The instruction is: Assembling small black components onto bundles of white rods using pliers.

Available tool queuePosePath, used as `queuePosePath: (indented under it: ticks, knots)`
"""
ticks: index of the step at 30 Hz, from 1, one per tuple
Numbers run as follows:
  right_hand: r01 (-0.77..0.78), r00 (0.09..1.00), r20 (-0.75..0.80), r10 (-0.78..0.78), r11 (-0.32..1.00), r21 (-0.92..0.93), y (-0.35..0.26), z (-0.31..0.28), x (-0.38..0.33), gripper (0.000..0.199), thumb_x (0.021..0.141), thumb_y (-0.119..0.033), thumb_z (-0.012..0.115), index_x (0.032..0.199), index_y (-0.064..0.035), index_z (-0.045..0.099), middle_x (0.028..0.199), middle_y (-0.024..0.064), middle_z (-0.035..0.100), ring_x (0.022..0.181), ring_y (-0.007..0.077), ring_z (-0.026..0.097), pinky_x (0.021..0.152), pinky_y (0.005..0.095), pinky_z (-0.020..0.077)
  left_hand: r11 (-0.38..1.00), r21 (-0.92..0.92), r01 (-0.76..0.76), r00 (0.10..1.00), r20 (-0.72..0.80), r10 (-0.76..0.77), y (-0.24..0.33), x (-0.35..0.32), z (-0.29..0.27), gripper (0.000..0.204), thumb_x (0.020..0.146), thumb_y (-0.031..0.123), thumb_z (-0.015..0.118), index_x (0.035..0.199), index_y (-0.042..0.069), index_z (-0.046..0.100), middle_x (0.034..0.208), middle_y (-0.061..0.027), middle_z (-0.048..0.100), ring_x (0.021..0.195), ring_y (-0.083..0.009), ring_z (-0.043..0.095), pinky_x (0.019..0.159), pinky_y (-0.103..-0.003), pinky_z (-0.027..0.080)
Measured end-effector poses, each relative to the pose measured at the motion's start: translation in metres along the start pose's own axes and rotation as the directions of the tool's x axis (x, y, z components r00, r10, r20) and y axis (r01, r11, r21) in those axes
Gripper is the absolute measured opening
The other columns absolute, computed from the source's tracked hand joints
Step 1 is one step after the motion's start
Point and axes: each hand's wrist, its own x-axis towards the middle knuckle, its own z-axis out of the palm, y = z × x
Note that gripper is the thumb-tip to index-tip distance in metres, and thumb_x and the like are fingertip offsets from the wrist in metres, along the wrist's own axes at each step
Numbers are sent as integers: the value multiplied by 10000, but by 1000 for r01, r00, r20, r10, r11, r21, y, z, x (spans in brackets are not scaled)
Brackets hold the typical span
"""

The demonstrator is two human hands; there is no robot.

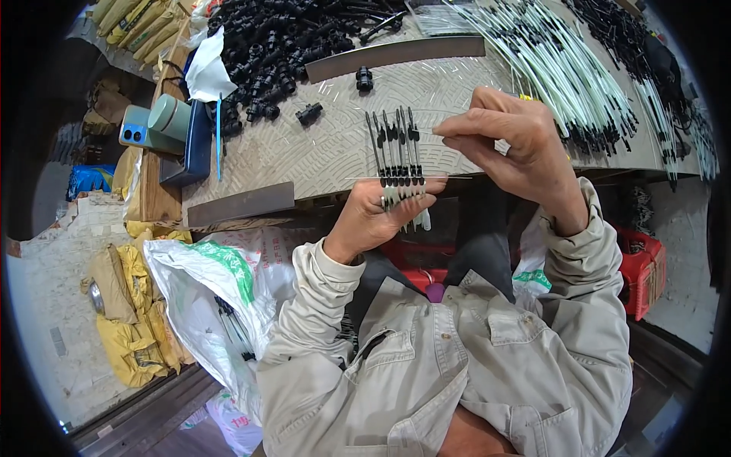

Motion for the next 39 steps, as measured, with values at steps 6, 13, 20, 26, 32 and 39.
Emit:
queuePosePath:
  ticks: [6, 13, 20, 26, 32, 39]
  knots:
    - [-36, 999, 31, 31, 985, 167, 0, -4, 1, 146, 693, 21, 662, 830, -27, 650, 589, 37, 500, 522, 139, 454, 462, 265, 320, 1000, -9, -16, 1000, -11, 16, -1, 0, -1, 205, 825, 92, 617, 1021, 39, 648, 1005, -99, 654, 908, -161, 627, 772, -258, 492]
    - [32, 999, -20, -28, 979, 200, 4, -2, 2, 127, 706, 12, 651, 827, -25, 648, 586, 36, 505, 510, 133, 459, 461, 263, 319, 1000, 19, -9, 1000, 16, 8, -3, 1, -1, 204, 824, 84, 615, 1020, 36, 647, 1014, -101, 651, 929, -173, 623, 789, -264, 491]
    - [18, 1000, -21, -13, 971, 238, 9, 3, 2, 109, 737, 3, 631, 841, -24, 647, 614, 44, 537, 512, 135, 476, 459, 252, 335, 999, 6, -36, 999, 7, 36, -2, 2, 1, 200, 825, 84, 613, 1011, 18, 644, 1012, -109, 650, 940, -183, 619, 796, -277, 485]
    - [-261, 962, 193, 192, 851, 456, 12, 2, 5, 134, 784, -20, 603, 909, 0, 643, 681, 49, 599, 527, 106, 501, 472, 243, 369, 1000, -28, -8, 1000, 8, 8, -3, 2, 1, 187, 829, 82, 607, 996, 7, 645, 1013, -125, 646, 920, -196, 619, 795, -291, 482]
    - [68, 986, 132, -100, 971, 229, 21, -3, 11, 185, 742, -14, 618, 927, -13, 627, 739, 81, 617, 537, 176, 557, 481, 290, 406, 1000, -11, -17, 1000, 15, 17, -1, 2, 3, 164, 828, 60, 594, 970, 1, 652, 1017, -134, 645, 921, -197, 622, 784, -280, 482]
    - [220, 966, 158, -207, 973, -72, 6, -18, 18, 103, 696, -20, 646, 789, -29, 601, 646, 77, 552, 519, 225, 533, 458, 311, 387, 997, 72, 36, 997, 72, -41, 6, 3, 3, 156, 812, 8, 588, 953, -8, 654, 1005, -151, 646, 938, -212, 627, 756, -261, 492]
